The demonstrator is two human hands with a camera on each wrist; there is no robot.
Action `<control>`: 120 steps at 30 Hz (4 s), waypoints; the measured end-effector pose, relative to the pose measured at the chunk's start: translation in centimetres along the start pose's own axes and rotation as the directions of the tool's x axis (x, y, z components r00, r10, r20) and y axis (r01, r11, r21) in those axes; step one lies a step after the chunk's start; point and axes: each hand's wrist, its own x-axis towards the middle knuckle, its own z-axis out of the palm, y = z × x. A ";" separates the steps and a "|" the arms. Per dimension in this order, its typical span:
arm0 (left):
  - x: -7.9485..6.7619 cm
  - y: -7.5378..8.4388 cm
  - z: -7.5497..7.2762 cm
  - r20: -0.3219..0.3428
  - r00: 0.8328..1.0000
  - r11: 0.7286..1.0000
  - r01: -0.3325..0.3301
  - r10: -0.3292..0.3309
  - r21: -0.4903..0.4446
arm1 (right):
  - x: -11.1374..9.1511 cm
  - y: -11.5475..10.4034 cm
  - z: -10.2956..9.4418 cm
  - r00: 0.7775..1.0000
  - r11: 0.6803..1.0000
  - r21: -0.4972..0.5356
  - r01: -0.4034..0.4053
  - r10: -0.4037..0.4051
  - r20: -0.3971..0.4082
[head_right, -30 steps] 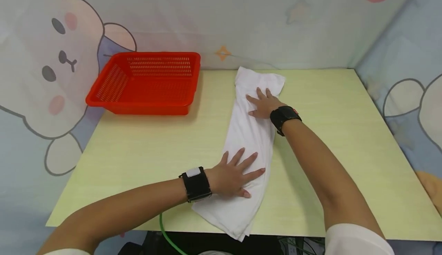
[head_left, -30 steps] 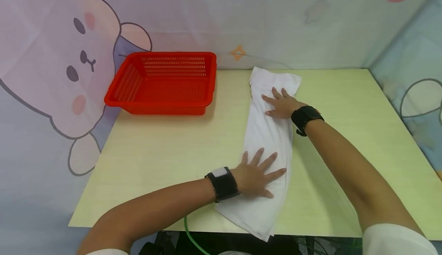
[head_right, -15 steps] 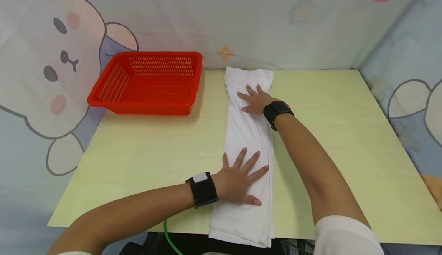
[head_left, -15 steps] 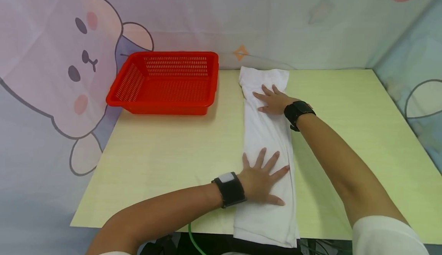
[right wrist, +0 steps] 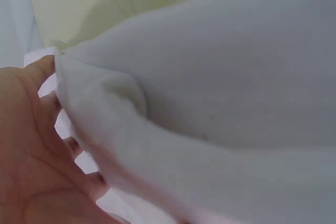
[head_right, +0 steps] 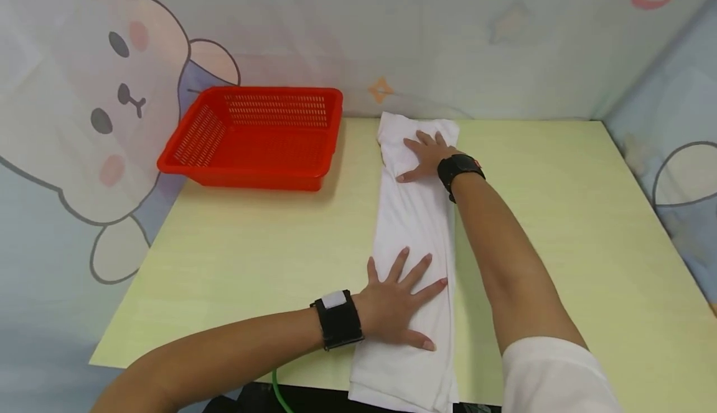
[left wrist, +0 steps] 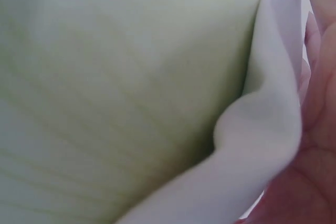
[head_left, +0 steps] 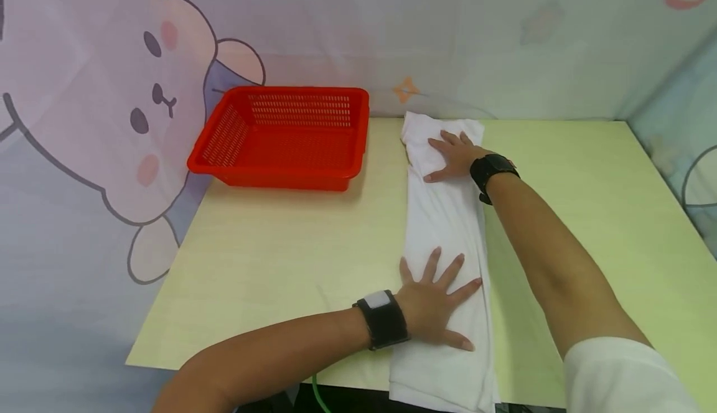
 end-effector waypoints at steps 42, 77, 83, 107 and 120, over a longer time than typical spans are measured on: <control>-6.3 -4.4 2.8 -0.233 0.890 0.915 -0.403 0.391 -0.003 | -31.4 -11.8 10.7 0.720 0.736 -0.331 0.591 -0.666 -0.195; -8.9 -2.1 2.8 -0.146 0.856 0.862 -0.464 0.496 0.205 | -33.7 -12.5 10.0 0.727 0.722 -0.303 0.622 -0.676 -0.119; -7.8 -3.7 1.2 -0.226 0.842 0.853 -0.516 0.490 -0.076 | -33.0 -11.2 7.8 0.746 0.773 -0.120 0.623 -0.633 -0.206; 0.8 -11.2 -5.9 -0.193 0.977 0.413 -0.138 -0.094 -0.900 | -25.4 -6.5 -0.6 0.895 0.885 0.322 0.337 -0.194 -0.402; 6.6 -14.9 -6.2 -0.010 0.983 0.122 0.012 -0.182 -0.992 | -18.8 -4.1 -1.9 0.976 0.865 0.489 0.113 -0.004 -0.217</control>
